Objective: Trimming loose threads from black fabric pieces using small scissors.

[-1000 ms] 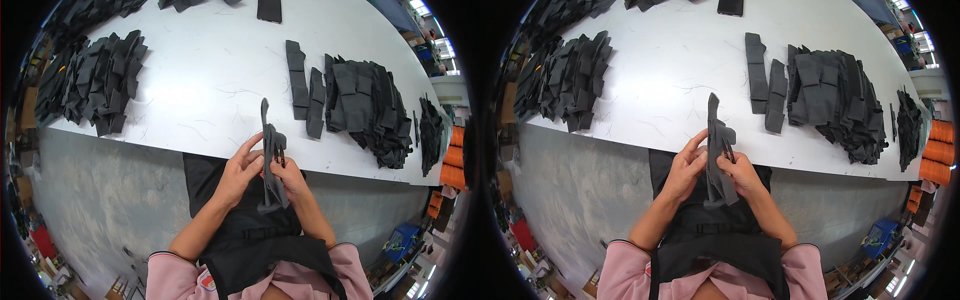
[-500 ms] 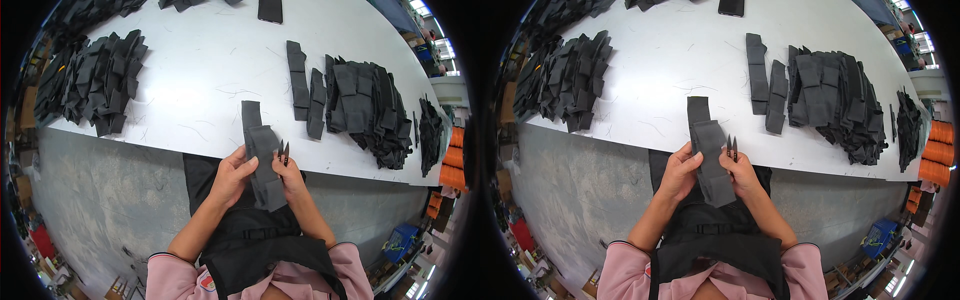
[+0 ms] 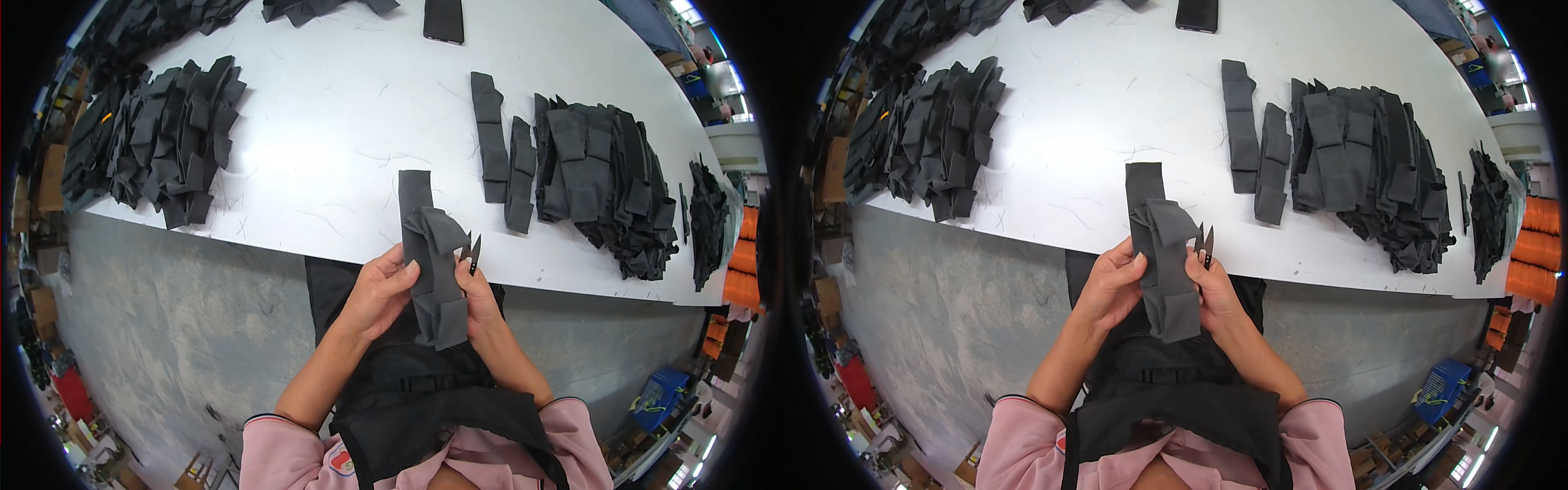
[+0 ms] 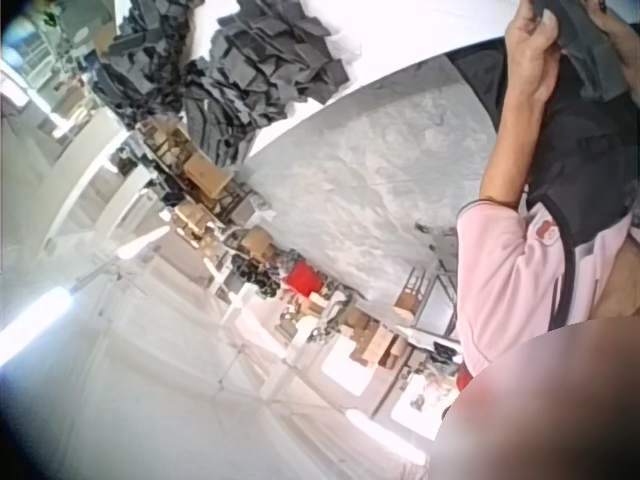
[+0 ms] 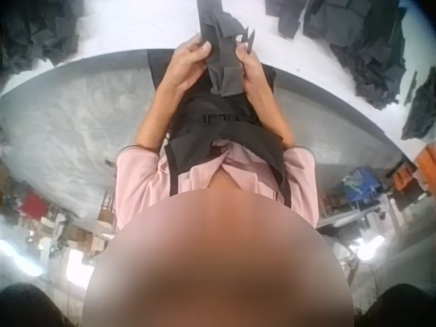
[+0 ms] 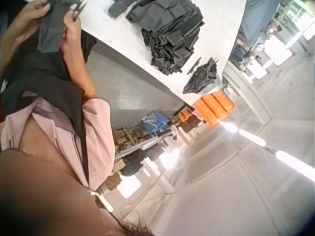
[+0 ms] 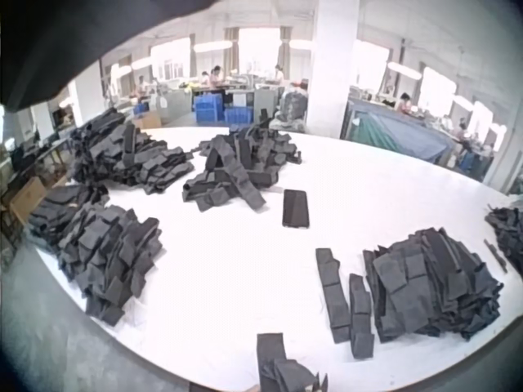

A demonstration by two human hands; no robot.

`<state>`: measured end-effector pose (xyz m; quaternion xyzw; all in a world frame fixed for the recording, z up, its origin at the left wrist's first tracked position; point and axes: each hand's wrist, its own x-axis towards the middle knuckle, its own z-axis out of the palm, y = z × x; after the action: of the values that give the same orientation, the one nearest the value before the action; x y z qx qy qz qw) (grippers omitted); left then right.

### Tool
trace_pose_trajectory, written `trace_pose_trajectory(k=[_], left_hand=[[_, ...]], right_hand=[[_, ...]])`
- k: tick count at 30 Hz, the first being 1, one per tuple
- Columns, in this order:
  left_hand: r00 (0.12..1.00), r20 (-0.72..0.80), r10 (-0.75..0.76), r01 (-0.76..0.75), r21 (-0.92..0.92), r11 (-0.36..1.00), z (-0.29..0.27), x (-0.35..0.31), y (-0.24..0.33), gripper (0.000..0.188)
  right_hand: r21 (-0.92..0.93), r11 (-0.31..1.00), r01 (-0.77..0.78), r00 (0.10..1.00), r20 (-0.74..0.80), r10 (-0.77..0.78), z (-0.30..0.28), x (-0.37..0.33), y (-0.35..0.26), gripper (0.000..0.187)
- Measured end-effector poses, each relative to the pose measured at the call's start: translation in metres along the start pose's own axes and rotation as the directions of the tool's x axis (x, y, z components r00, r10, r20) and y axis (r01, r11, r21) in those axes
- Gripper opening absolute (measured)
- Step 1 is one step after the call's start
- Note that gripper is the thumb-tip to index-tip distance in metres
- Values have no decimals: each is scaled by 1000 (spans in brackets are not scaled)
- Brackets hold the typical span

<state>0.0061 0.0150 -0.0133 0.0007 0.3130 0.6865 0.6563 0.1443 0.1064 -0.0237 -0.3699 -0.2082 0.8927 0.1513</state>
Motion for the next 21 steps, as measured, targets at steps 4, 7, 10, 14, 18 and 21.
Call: trace_pose_trajectory(k=[4, 7, 10, 14, 18, 21], left_hand=[[999, -37, -19, 18, -13, 1000, -1, -8, 6, 45], [999, 2, 45, -45, 14, 999, -3, -4, 0, 53], [988, -147, -37, 45, 52, 998, -14, 8, 5, 60], [913, -245, 327, -219, 382, 898, -7, -18, 80, 56], [630, -199, 751, -390, 754, 528, -15, -41, 184, 45], [374, -16, 927, 36, 999, 2, -43, -67, 265, 58]], right_hand=[[-142, 989, -41, 988, -150, 19, 21, 0, -4, 20], [-432, 881, 192, 954, -127, -270, 24, -3, -4, 20], [-457, 888, 46, 973, -183, -144, 24, -2, -6, 16], [-493, 840, 227, 967, 9, -256, 28, -6, -7, 25], [-568, 786, 244, 959, 19, -283, 11, -8, -18, 26], [-642, 713, 284, 939, 35, -343, 15, -7, -27, 24]])
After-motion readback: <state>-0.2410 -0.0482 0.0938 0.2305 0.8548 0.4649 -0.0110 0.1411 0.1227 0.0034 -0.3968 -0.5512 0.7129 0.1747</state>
